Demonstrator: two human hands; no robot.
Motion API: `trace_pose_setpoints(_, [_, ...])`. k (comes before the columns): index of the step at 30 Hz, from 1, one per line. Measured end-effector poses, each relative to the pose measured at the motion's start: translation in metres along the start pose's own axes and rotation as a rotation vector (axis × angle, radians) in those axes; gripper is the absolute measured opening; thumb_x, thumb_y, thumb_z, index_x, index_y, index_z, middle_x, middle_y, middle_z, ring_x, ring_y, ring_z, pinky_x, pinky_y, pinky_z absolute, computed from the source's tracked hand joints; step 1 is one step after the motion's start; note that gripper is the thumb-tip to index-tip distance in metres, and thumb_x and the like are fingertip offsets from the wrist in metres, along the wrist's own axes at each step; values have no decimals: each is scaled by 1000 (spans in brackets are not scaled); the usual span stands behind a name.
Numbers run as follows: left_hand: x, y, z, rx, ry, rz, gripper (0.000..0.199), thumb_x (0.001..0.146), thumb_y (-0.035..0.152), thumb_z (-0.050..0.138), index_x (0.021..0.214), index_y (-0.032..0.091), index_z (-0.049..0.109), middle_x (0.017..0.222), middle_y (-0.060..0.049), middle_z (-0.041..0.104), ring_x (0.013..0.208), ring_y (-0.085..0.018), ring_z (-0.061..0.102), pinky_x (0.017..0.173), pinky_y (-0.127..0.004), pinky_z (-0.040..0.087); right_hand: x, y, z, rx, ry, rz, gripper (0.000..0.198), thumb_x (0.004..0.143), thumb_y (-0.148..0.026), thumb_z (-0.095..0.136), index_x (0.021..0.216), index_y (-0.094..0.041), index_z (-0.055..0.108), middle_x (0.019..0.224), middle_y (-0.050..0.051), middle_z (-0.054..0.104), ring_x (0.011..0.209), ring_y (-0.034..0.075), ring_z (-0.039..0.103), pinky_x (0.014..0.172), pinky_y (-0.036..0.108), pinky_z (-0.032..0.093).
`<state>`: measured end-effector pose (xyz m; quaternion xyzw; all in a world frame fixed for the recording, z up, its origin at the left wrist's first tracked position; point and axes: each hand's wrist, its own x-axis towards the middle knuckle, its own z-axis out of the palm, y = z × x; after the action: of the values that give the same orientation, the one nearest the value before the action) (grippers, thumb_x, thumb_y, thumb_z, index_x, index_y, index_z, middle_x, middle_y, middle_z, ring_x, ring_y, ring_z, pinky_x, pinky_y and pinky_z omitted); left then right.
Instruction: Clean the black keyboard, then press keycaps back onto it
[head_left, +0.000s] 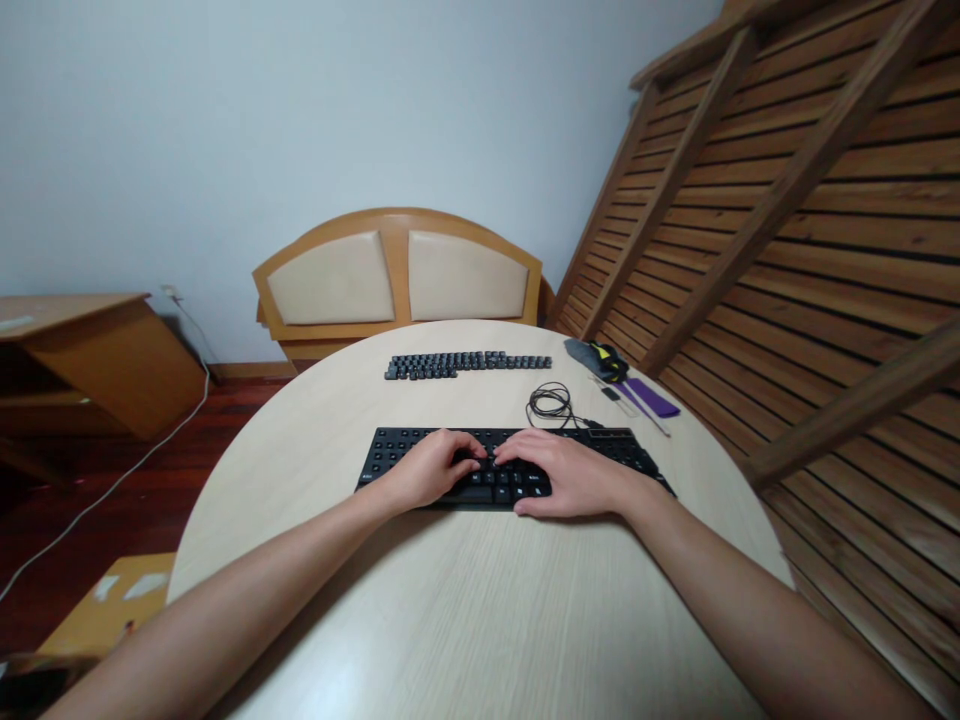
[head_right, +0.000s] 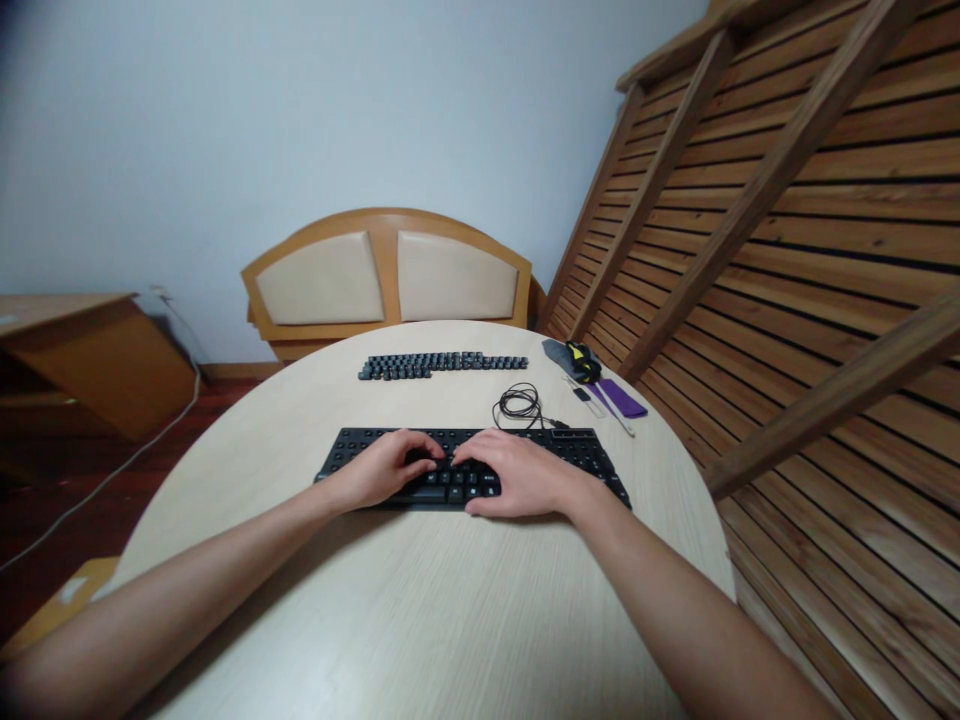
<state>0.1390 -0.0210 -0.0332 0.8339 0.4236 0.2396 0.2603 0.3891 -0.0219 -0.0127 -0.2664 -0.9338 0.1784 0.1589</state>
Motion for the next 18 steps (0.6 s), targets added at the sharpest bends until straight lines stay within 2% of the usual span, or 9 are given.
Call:
trace_pose_setpoints(5, [-2, 2, 0, 94, 26, 31, 16, 88, 15, 64, 100, 20, 74, 100, -3, 76, 93, -21, 68, 87, -32, 50, 1, -1, 0, -1, 6, 3, 52, 76, -32, 77, 124, -22, 61, 125, 8, 64, 118, 26, 57, 104, 41, 44])
trace_pose_setpoints(11, [-1, -8, 2, 104, 28, 118, 15, 91, 20, 65, 100, 21, 76, 101, -3, 76, 97, -21, 67, 93, -36, 49, 0, -1, 1, -7, 6, 13, 52, 76, -33, 77, 125, -23, 61, 124, 8, 65, 116, 26, 57, 102, 43, 45])
trace_pose_setpoints(18, [-2, -3, 1, 138, 11, 154, 18, 92, 16, 63, 102, 21, 76, 99, -3, 77, 93, -20, 68, 90, -34, 50, 1, 0, 2, -3, 16, 2, 52, 75, -32, 77, 124, -22, 61, 121, 8, 65, 115, 26, 57, 102, 42, 45])
